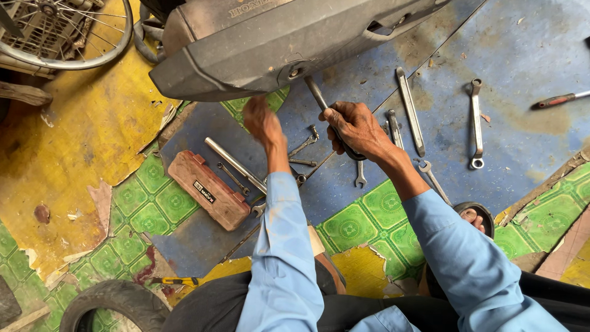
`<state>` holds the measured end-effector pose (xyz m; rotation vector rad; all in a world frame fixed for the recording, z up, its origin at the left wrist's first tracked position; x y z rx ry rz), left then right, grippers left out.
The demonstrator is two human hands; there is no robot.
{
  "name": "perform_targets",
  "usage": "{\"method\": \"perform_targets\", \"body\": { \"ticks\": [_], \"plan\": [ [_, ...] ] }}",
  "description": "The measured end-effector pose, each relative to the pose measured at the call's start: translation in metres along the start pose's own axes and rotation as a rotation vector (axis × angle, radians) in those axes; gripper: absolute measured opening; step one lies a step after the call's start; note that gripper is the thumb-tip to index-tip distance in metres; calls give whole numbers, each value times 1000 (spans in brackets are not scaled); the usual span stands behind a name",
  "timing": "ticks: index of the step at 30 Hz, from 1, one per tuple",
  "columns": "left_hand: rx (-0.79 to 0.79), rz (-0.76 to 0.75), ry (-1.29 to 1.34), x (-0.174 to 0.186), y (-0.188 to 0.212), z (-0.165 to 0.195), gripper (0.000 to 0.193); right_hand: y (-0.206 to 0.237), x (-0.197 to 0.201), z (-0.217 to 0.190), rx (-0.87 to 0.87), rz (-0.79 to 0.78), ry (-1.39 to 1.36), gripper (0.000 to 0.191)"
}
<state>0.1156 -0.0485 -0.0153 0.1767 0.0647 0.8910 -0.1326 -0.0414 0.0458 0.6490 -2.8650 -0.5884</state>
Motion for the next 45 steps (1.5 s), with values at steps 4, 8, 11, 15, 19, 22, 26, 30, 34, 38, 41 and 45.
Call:
{"method": "perform_targets", "body": {
  "ticks": [4, 8, 11, 15, 19, 22, 26, 30, 34, 38, 41, 45],
  "plan": [
    [250, -284, 503, -69, 6, -8, 24, 2, 0, 0, 41, 62, 38, 35],
    [414, -348, 783, -104, 3, -16, 15, 3, 0, 2, 76, 116, 119, 34],
    [509, -258, 938, -107, -7, -31, 9, 3, 0, 5, 93, 162, 134, 33],
    [494, -313, 1006, -110, -12, -35, 8, 6, 0, -5, 212, 259, 305, 36],
    [404, -343, 1013, -109, -11, -36, 8, 10, 0, -6, 210, 261, 286, 35],
    [319, -347, 937, -108, -5, -37, 10, 13, -1, -2, 150, 241, 333, 34],
    [400, -207, 744, -102, 10, -55, 9, 15, -8, 11, 67, 159, 334, 35],
    [283, -321, 607, -110, 28, -43, 10, 14, -4, 43, -86, 97, 293, 35],
    [401, -391, 554, -125, 51, -53, 17, 12, 24, 66, -69, 176, 325, 37],
    [452, -470, 511, -146, 73, -62, 22, 14, 67, 90, -115, 282, 359, 37],
    [446, -587, 484, -169, 92, -63, 23, 25, 99, 96, -104, 405, 393, 36],
    [493, -716, 519, -209, 119, -64, 26, 38, 130, 94, -66, 576, 442, 33]
  ]
}}
Point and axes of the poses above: each hand's wrist, its own y-axis away from the middle knuckle, its own x-axis out of the back of the hand, z = x × y, the point moved 9 cm from there along -y, towards the middle knuckle, and after that the axes turned 4 degrees about y, right-handed, at the moved point
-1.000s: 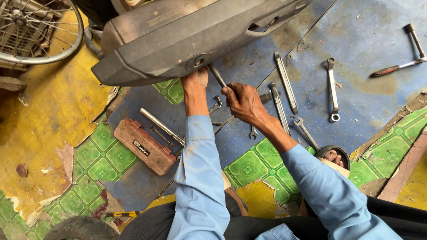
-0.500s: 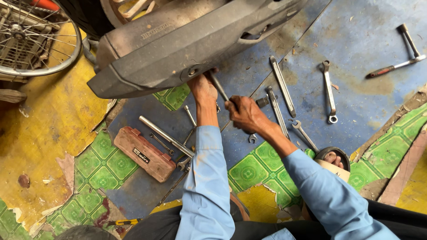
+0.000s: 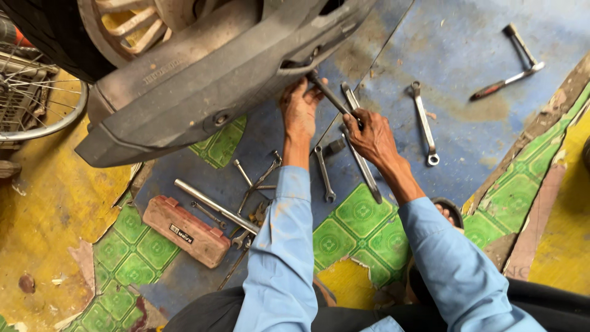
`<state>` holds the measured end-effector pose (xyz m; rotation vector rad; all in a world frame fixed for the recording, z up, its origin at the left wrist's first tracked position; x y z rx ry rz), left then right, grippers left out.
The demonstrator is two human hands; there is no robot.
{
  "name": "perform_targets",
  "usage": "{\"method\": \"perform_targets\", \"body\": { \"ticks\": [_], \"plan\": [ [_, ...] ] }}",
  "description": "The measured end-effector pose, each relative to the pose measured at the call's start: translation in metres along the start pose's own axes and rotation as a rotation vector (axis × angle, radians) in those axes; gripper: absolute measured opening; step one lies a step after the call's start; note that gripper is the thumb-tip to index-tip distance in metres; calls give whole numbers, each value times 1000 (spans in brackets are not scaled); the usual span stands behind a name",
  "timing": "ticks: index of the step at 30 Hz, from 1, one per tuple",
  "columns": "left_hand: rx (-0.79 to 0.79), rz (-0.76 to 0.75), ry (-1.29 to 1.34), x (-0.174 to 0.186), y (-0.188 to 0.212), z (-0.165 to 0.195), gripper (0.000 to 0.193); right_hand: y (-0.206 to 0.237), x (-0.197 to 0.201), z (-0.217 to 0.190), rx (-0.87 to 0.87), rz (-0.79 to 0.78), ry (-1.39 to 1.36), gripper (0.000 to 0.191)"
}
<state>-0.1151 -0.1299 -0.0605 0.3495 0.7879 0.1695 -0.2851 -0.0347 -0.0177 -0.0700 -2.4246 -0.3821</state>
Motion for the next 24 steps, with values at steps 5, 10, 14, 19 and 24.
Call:
{"method": "perform_targets", "body": {
  "ticks": [5, 10, 14, 19, 24],
  "plan": [
    [-2, -17, 46, -21, -13, -13, 28, -7, 12, -1, 46, 114, -41, 30],
    [-35, -36, -10, -24, -19, -12, 30, -13, 8, 1, 5, 95, -56, 29],
    [-30, -87, 14, -30, -21, -14, 32, -17, 10, -8, 51, 106, -22, 31],
    [-87, -70, 104, -29, -24, -5, 31, -22, 13, -17, 41, 117, -20, 27],
    [-85, -80, 131, -32, -26, -5, 33, -21, 20, -31, 122, 201, -4, 25]
  ]
}}
Point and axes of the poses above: each hand's wrist, its own y-axis away from the middle knuckle, its own x-axis out of the back of the hand, z = x × y, the point moved 9 cm from there along -y, towards the middle knuckle, and after that the axes turned 4 degrees about y, right-handed, at the moved point
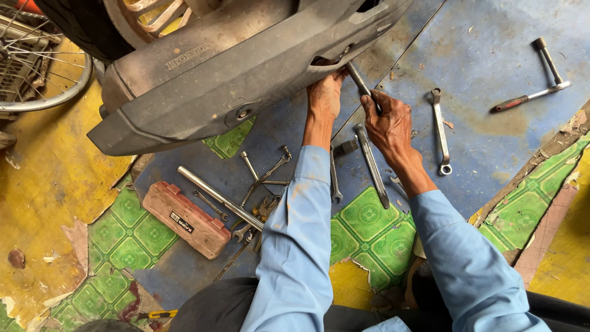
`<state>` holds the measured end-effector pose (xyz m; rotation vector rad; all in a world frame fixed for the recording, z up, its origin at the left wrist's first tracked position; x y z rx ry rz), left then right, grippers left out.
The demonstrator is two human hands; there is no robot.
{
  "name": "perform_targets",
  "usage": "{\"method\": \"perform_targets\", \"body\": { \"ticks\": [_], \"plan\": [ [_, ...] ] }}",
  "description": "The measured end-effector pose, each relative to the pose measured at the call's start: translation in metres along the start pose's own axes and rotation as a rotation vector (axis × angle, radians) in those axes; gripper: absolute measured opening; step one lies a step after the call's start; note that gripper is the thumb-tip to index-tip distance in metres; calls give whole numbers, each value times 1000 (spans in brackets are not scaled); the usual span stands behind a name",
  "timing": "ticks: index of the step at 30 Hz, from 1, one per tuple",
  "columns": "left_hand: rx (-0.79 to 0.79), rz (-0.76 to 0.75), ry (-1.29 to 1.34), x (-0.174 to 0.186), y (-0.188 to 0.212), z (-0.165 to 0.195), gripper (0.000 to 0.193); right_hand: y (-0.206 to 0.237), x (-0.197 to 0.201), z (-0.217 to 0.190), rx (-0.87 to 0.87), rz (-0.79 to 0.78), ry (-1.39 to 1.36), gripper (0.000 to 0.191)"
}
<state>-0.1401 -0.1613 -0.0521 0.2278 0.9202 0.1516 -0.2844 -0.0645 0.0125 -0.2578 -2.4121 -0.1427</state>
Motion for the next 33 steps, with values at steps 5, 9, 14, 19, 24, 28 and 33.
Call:
{"method": "perform_targets", "body": {
  "ticks": [5, 9, 14, 19, 24, 28, 33],
  "plan": [
    [-16, 19, -16, 9, -8, -5, 34, 0, 1, 0, 1, 1, 24, 25],
    [1, 59, 96, 20, -30, -8, 39, -1, 9, -8, 89, 81, 38, 26],
    [33, 115, -255, 30, -50, -8, 43, 1, 9, -12, 120, 124, 143, 27],
    [41, 63, -907, 32, -50, -7, 50, -3, 1, -5, 89, 78, 82, 29],
    [-36, 135, -1154, 28, -46, 4, 48, -10, -39, 23, -262, -326, -580, 31],
    [106, 212, 73, 23, -29, -13, 27, -6, -46, 36, -456, -491, -697, 30],
    [123, 34, -104, -8, -8, -4, 25, -28, -25, 13, -47, -328, -304, 37]
  ]
}}
Point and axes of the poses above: each hand's wrist, its own y-axis away from the middle knuckle, its own x-axis out of the back of the hand, z = x × y, the point moved 9 cm from there along -y, towards the middle knuckle, and after that the axes turned 4 degrees about y, right-handed, at the moved point
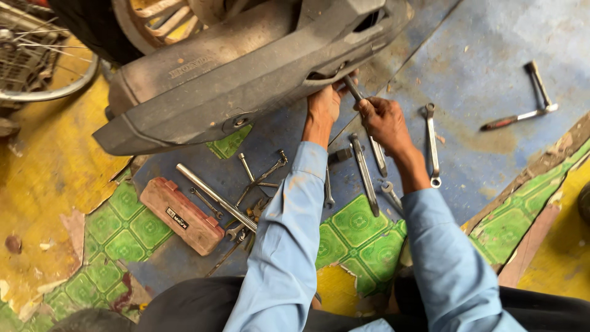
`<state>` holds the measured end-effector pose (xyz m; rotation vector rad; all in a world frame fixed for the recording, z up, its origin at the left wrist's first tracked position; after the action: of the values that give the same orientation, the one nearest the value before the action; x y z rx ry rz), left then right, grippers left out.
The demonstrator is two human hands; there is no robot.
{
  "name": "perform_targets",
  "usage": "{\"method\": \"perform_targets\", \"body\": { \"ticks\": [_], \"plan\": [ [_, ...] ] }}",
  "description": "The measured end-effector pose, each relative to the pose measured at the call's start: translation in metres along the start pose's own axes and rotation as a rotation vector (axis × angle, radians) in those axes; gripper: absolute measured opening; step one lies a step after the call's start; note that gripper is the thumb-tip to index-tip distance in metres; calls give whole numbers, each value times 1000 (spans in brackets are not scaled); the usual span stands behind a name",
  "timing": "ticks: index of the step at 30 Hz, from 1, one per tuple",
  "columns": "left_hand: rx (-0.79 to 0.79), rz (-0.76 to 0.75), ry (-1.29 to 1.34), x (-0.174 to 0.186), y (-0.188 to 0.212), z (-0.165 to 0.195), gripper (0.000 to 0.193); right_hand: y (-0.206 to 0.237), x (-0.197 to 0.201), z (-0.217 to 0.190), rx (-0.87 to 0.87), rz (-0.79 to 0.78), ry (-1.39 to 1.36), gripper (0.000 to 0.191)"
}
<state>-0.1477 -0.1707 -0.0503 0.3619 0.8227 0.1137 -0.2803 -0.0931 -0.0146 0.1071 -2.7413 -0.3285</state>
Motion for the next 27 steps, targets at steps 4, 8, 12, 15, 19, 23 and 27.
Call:
{"method": "perform_targets", "body": {
  "ticks": [4, 8, 12, 15, 19, 23, 27],
  "plan": [
    [27, 72, 0, -3, 9, -1, 26, -8, -3, 8, -31, -16, 16, 38],
    [127, 161, -67, 6, 24, -22, 27, 0, -28, 34, -375, -328, -679, 27],
    [60, 157, -14, 5, 24, -32, 30, 4, -27, 31, -395, -414, -789, 40],
    [46, 98, 28, 1, 18, -39, 31, -1, -7, 28, -296, -271, -516, 42],
    [35, 110, 87, 6, 15, -50, 28, 14, 25, 21, -118, -65, -54, 36],
    [29, 95, 106, 7, 14, -59, 33, 52, 34, 16, -67, 126, 383, 32],
    [29, 144, 117, 11, 13, -63, 31, 76, 25, -19, 209, 343, 527, 39]
  ]
}}
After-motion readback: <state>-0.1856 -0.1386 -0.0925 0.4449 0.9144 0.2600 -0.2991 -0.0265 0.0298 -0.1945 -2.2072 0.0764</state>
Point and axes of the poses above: each hand's wrist, its own y-axis away from the middle knuckle, its own x-axis out of the back of the hand, z = x × y, the point moved 9 cm from there along -y, towards the middle knuckle, and after that the axes turned 4 degrees about y, right-handed, at the moved point
